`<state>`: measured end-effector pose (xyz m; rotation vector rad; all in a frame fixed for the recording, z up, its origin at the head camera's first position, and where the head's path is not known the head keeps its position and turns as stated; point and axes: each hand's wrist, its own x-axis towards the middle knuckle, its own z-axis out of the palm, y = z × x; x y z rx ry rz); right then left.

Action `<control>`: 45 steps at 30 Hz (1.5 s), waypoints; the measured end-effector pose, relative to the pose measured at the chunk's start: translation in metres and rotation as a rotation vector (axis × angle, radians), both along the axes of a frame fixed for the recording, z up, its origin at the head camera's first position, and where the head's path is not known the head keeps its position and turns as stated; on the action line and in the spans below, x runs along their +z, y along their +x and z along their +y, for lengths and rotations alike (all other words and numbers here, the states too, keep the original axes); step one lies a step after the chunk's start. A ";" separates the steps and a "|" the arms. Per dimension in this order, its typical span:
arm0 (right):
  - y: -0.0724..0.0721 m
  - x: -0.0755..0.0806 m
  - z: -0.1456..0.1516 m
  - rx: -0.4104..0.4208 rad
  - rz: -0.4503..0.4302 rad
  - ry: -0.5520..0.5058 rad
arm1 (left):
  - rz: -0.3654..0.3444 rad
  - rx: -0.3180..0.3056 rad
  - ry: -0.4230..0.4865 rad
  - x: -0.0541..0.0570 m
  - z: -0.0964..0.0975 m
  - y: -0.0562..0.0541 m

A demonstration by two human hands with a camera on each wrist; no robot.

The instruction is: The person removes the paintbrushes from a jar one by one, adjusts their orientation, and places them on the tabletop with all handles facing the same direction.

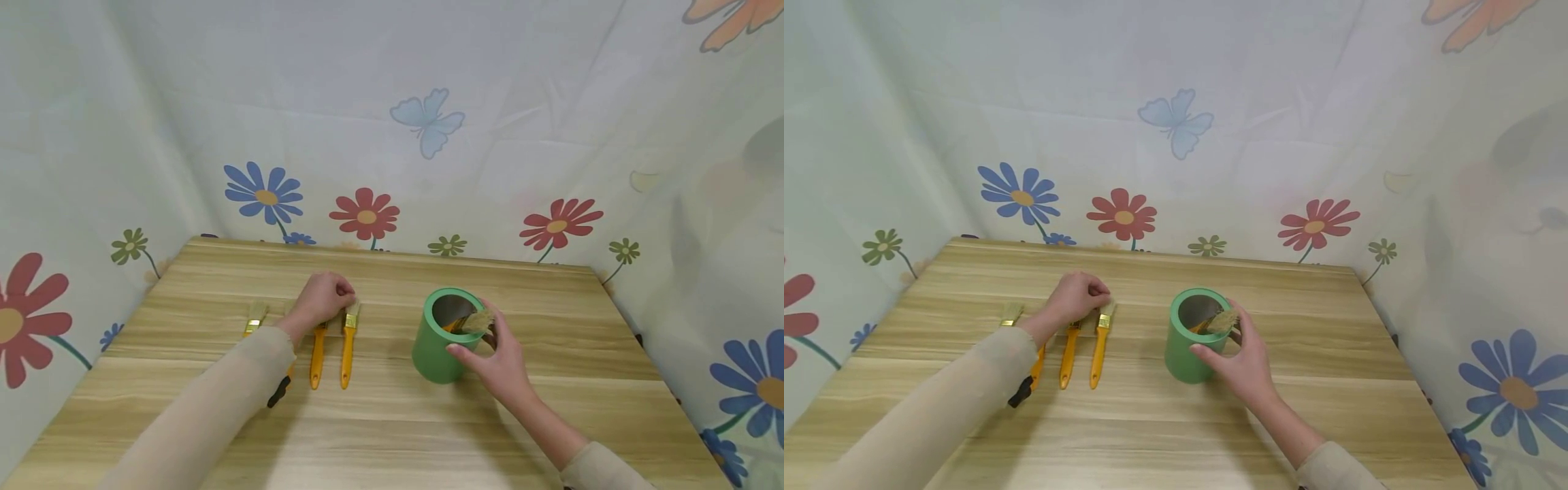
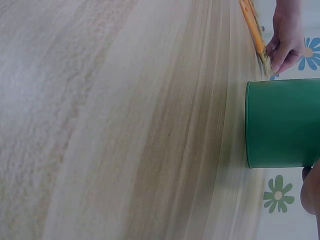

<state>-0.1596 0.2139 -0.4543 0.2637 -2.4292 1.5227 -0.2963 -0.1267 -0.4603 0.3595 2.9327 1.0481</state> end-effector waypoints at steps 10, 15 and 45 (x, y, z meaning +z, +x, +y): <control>0.001 0.001 -0.001 -0.002 0.000 -0.005 | -0.058 0.061 0.036 0.001 0.003 0.001; 0.001 0.000 -0.001 -0.001 -0.001 -0.005 | -0.064 0.078 0.048 0.000 0.003 0.001; 0.002 0.000 -0.001 0.000 0.003 0.006 | -0.041 0.004 0.086 0.034 0.002 0.010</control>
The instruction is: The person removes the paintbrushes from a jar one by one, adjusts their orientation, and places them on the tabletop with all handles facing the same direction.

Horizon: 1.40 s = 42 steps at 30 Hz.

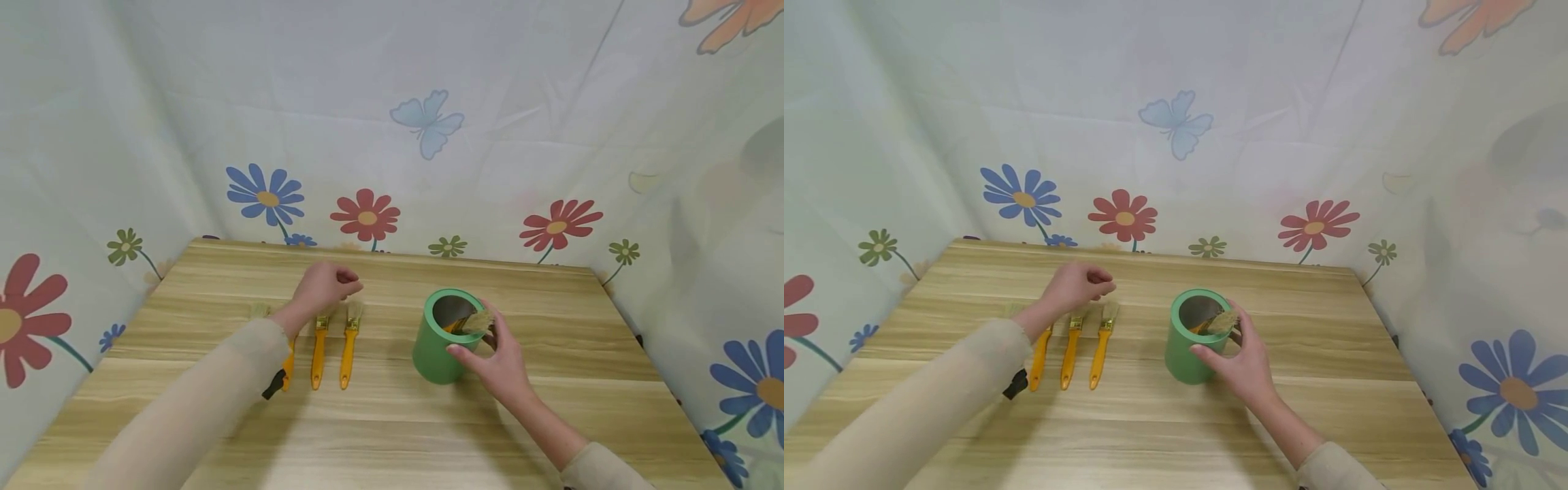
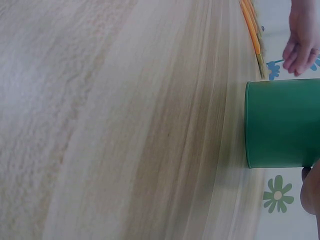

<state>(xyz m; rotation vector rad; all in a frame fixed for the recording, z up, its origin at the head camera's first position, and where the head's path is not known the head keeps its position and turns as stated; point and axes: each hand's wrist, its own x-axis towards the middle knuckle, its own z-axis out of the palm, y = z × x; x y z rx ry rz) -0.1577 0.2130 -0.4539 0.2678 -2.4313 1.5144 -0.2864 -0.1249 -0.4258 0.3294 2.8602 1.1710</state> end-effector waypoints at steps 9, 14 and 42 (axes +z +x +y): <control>0.000 0.001 0.000 0.000 -0.008 0.008 | 0.103 -0.168 0.048 0.036 0.017 0.014; -0.001 0.001 -0.001 0.000 -0.005 0.012 | 0.131 -0.268 0.067 0.057 0.032 0.026; 0.001 0.002 0.002 0.022 0.010 -0.004 | 0.024 -0.712 0.081 0.087 0.112 0.051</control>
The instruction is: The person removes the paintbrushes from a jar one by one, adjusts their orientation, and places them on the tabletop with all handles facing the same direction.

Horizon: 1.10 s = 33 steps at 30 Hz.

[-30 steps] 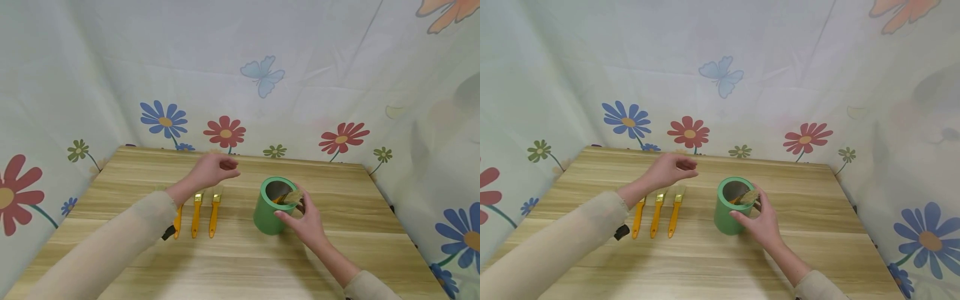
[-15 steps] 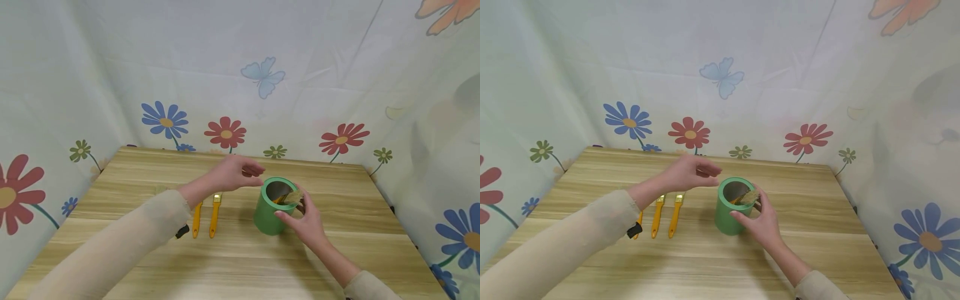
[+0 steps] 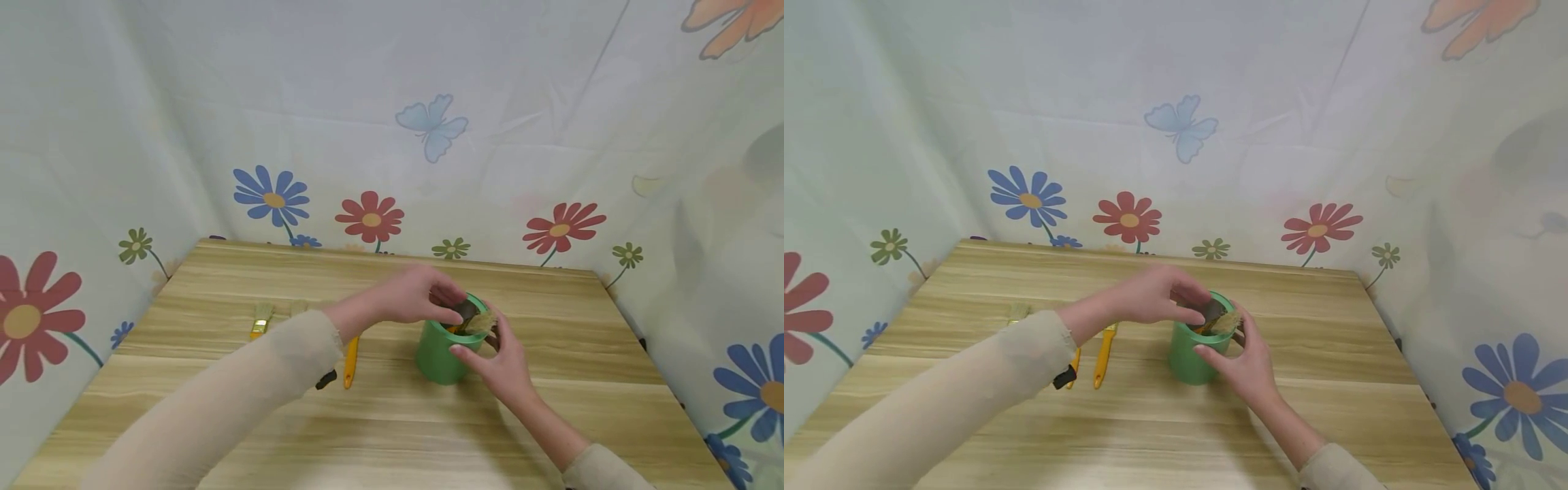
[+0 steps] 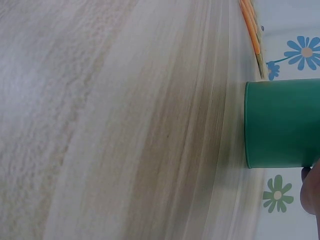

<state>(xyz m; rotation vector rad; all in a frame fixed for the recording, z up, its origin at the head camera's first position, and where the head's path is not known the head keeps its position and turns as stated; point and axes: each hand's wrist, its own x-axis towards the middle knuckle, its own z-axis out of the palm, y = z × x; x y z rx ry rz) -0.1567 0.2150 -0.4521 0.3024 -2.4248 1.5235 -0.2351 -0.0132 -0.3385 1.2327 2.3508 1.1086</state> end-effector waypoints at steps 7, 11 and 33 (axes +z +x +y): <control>0.000 0.000 0.000 0.009 0.005 -0.008 | 0.042 -0.041 -0.022 -0.004 0.013 0.004; 0.000 0.000 0.000 0.011 0.011 -0.013 | 0.079 -0.048 -0.038 -0.006 0.018 0.004; -0.001 -0.002 0.001 0.012 0.013 0.010 | 0.250 0.018 -0.088 -0.011 0.035 0.007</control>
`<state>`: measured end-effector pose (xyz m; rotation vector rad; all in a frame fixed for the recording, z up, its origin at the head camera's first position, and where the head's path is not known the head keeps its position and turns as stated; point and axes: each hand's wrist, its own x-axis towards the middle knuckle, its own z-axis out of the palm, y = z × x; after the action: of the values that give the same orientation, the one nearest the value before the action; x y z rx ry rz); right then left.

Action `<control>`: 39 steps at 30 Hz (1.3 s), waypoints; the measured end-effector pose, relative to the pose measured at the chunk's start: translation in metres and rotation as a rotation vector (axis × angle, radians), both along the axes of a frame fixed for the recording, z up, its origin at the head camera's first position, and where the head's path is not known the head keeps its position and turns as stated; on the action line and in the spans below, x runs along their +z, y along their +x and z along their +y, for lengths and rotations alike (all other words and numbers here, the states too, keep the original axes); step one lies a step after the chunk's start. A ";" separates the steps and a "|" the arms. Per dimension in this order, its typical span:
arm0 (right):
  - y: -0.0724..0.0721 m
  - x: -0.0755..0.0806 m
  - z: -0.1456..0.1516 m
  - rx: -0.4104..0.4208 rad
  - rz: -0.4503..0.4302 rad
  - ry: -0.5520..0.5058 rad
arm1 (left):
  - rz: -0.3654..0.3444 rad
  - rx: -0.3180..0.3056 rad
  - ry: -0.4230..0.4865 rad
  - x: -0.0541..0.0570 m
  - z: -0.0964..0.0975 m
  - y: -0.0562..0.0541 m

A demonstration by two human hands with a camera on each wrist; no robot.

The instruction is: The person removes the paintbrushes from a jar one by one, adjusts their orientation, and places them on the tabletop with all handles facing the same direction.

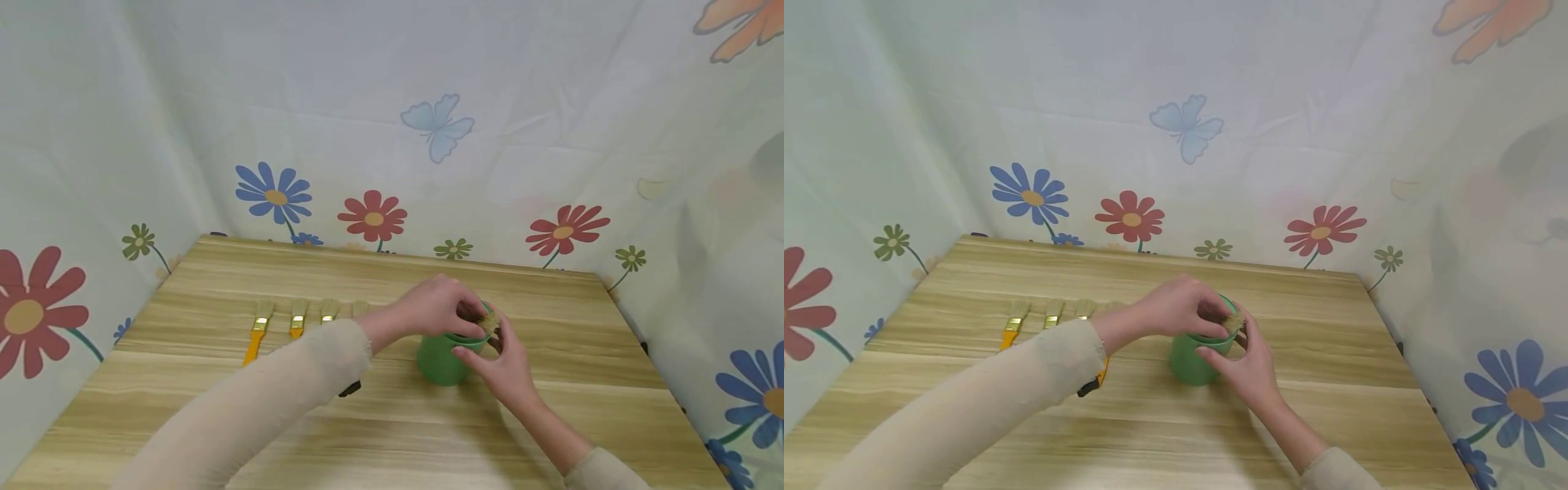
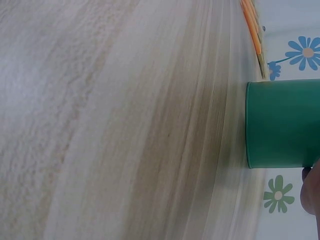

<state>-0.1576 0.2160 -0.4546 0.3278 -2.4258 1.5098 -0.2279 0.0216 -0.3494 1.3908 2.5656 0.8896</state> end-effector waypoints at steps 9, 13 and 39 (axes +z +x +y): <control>0.000 -0.001 0.000 -0.002 -0.005 0.007 | 0.062 0.044 0.003 -0.002 0.000 -0.001; 0.000 0.000 -0.001 -0.017 -0.018 0.021 | 0.058 0.080 0.014 -0.002 0.001 -0.003; 0.001 0.005 -0.001 -0.033 -0.016 0.010 | -0.099 0.221 0.359 0.024 -0.022 -0.016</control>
<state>-0.1565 0.2147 -0.4492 0.2781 -2.4391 1.4929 -0.2437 -0.0007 -0.3258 1.1080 2.6106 1.4756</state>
